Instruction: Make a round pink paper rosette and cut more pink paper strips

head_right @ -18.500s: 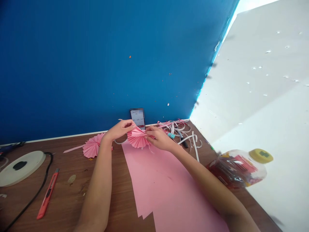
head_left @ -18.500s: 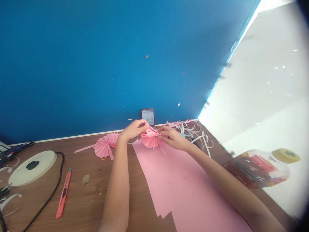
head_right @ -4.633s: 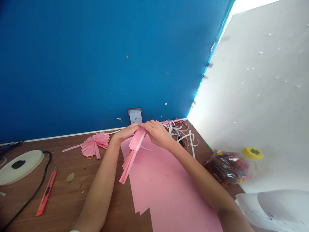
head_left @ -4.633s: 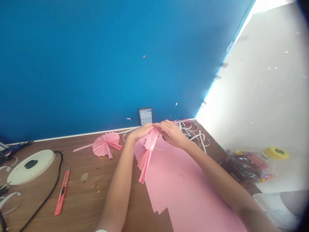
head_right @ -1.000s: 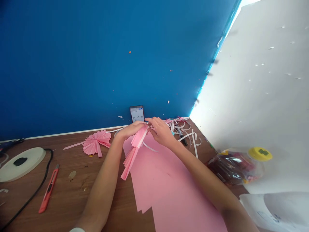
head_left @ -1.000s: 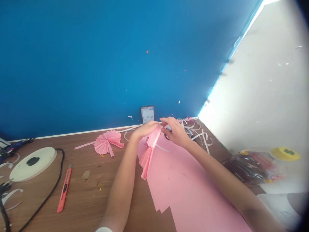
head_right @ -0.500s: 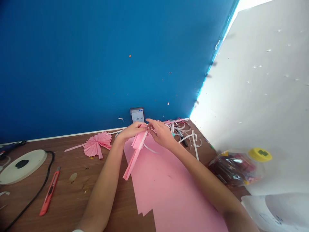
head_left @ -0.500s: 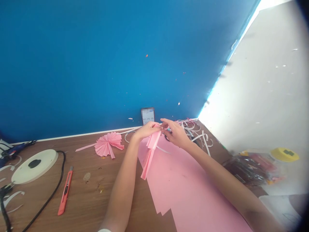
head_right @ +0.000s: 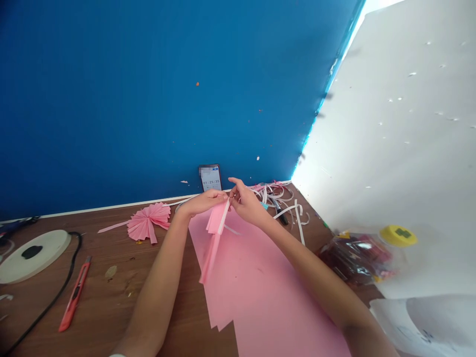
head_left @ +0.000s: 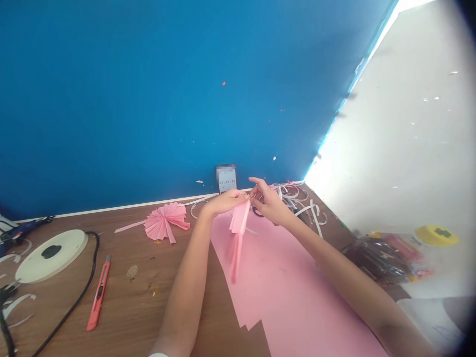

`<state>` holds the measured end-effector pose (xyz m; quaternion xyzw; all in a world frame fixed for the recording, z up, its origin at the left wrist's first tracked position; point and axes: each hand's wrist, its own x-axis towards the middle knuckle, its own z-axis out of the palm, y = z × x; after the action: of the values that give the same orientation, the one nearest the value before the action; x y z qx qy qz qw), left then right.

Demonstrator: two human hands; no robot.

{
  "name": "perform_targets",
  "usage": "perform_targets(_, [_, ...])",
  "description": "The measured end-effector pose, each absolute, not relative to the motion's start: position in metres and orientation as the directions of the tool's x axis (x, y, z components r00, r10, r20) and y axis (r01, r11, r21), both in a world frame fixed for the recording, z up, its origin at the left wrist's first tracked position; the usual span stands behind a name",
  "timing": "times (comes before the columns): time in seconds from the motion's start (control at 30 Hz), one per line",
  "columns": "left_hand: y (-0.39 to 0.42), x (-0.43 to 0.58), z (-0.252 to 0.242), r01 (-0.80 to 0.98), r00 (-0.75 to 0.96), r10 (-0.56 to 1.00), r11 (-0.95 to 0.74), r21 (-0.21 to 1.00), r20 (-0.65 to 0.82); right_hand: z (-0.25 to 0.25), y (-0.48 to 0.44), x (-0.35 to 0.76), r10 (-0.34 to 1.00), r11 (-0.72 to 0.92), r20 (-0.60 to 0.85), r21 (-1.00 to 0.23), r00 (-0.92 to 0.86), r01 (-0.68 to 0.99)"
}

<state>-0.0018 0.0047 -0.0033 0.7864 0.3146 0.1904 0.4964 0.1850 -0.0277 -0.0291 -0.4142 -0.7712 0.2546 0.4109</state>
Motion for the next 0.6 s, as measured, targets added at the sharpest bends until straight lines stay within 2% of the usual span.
perform_targets(0.13, [0.008,0.001,-0.007,0.347,0.749,0.662,-0.381,0.857,-0.009,-0.029,-0.026,0.188,0.853,0.52,0.408,-0.712,-0.325,0.471])
perform_targets(0.2, [0.008,-0.002,-0.006,0.357,0.737,0.676,-0.385,0.851,-0.003,-0.03,-0.026,0.189,0.866,0.499,0.394,-0.661,-0.306,0.561])
perform_targets(0.27, [0.006,-0.008,-0.003,0.347,0.721,0.693,-0.347,0.871,-0.011,-0.033,-0.026,0.191,0.899,0.421,0.358,-0.549,-0.251,0.722])
perform_targets(0.33, [0.003,-0.016,0.001,0.3,0.717,0.697,-0.266,0.916,-0.032,-0.041,-0.023,0.193,0.933,0.304,0.305,-0.386,-0.19,0.871])
perform_targets(0.4, [0.001,-0.023,0.004,0.229,0.719,0.694,-0.184,0.956,-0.039,-0.052,-0.019,0.195,0.956,0.227,0.238,-0.243,-0.169,0.943])
perform_targets(0.5, [-0.001,-0.028,0.007,0.082,0.724,0.689,-0.139,0.987,0.037,-0.071,-0.012,0.195,0.974,0.22,0.086,-0.169,-0.208,0.961])
perform_targets(0.6, [-0.001,-0.027,0.008,-0.032,0.715,0.69,-0.132,0.991,0.115,-0.085,-0.009,0.192,0.976,0.211,0.07,-0.113,-0.205,0.971])
